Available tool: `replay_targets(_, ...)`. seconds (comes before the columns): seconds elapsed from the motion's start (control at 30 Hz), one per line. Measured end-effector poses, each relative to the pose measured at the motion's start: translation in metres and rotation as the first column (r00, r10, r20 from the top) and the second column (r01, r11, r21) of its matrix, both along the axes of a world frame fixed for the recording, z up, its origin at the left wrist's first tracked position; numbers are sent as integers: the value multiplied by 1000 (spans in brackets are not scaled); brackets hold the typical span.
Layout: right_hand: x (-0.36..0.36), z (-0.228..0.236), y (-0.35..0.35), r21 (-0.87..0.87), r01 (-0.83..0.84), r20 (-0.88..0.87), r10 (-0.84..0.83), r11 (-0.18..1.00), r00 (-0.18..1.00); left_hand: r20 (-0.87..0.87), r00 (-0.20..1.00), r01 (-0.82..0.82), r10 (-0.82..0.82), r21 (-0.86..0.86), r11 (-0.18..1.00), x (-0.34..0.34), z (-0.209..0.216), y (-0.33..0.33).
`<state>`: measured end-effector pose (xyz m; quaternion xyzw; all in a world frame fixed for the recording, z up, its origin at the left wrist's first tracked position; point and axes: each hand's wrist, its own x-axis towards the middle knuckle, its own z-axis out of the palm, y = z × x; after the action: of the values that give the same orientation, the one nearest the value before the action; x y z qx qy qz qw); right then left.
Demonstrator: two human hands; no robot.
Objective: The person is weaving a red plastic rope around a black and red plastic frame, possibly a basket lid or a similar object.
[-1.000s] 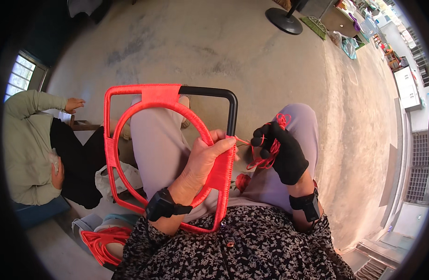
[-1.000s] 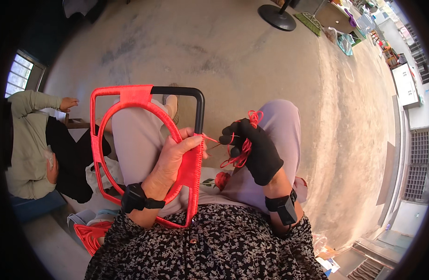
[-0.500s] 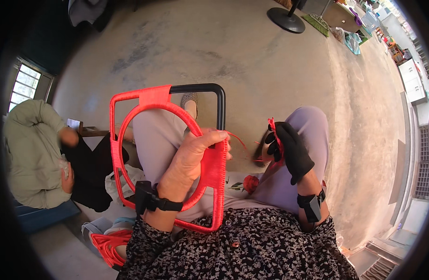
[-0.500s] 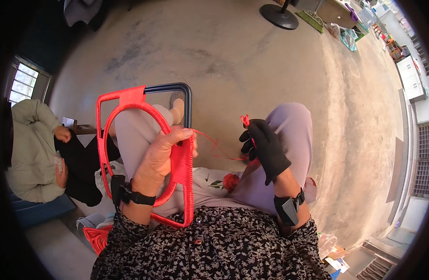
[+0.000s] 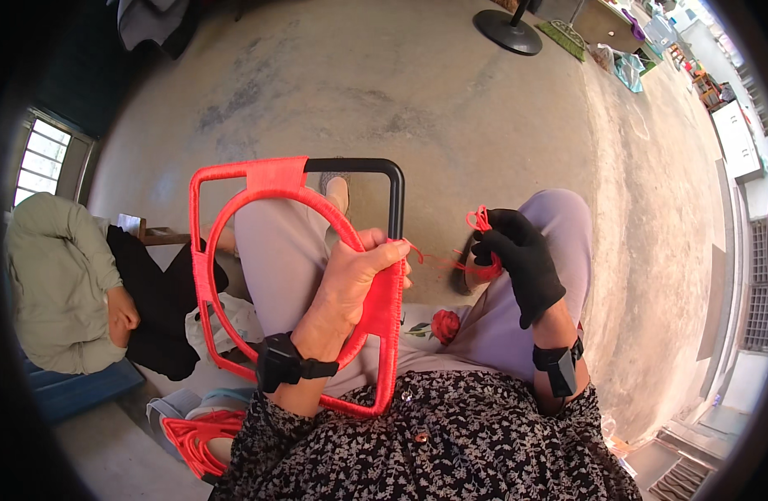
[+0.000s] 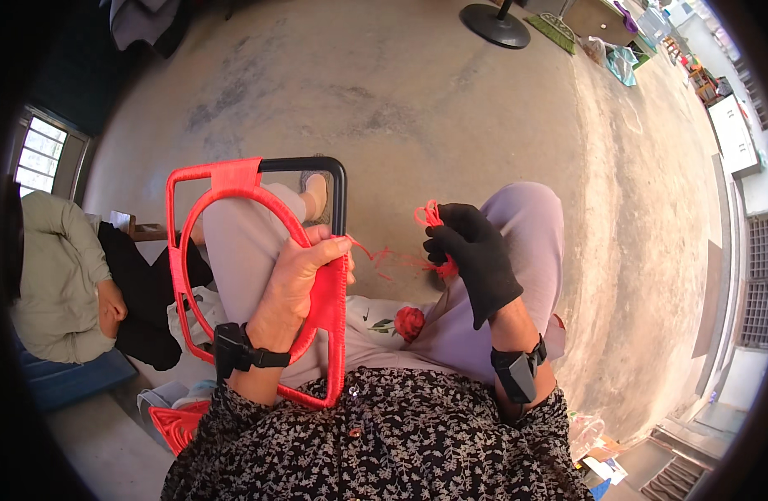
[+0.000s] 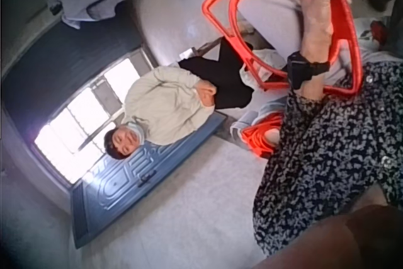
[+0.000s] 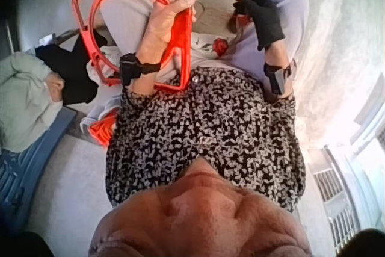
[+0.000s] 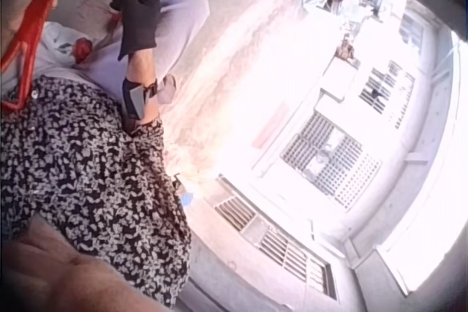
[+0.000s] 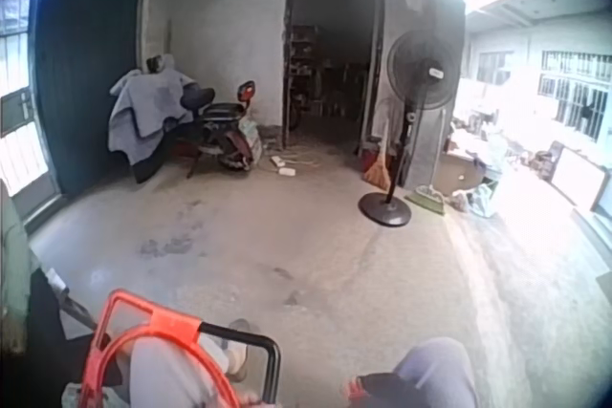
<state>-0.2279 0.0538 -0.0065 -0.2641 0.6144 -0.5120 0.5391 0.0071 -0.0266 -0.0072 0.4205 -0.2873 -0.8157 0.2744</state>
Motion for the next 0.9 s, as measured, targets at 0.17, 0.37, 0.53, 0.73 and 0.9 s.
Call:
replay_targets(0.17,-3,-5,-4,-81,-38,-244,18,996,970,15,1000,6,-5,-38,999,-1,-5,1)
replay_targets(0.37,9,20,-30,-311,-145,-793,-172,939,584,-159,975,-144,153,65,987,-3,-13,9)
replay_targets(0.53,47,48,-42,-502,-417,-865,-443,758,237,-279,926,-239,255,90,967,-8,-16,10)
replay_targets(0.73,58,33,-41,-406,-619,-913,-270,672,305,-212,935,-291,283,-6,957,-8,-14,12)
replay_targets(0.9,49,-2,-32,-94,-260,-332,216,961,918,-95,963,-252,252,13,968,-11,-9,12)
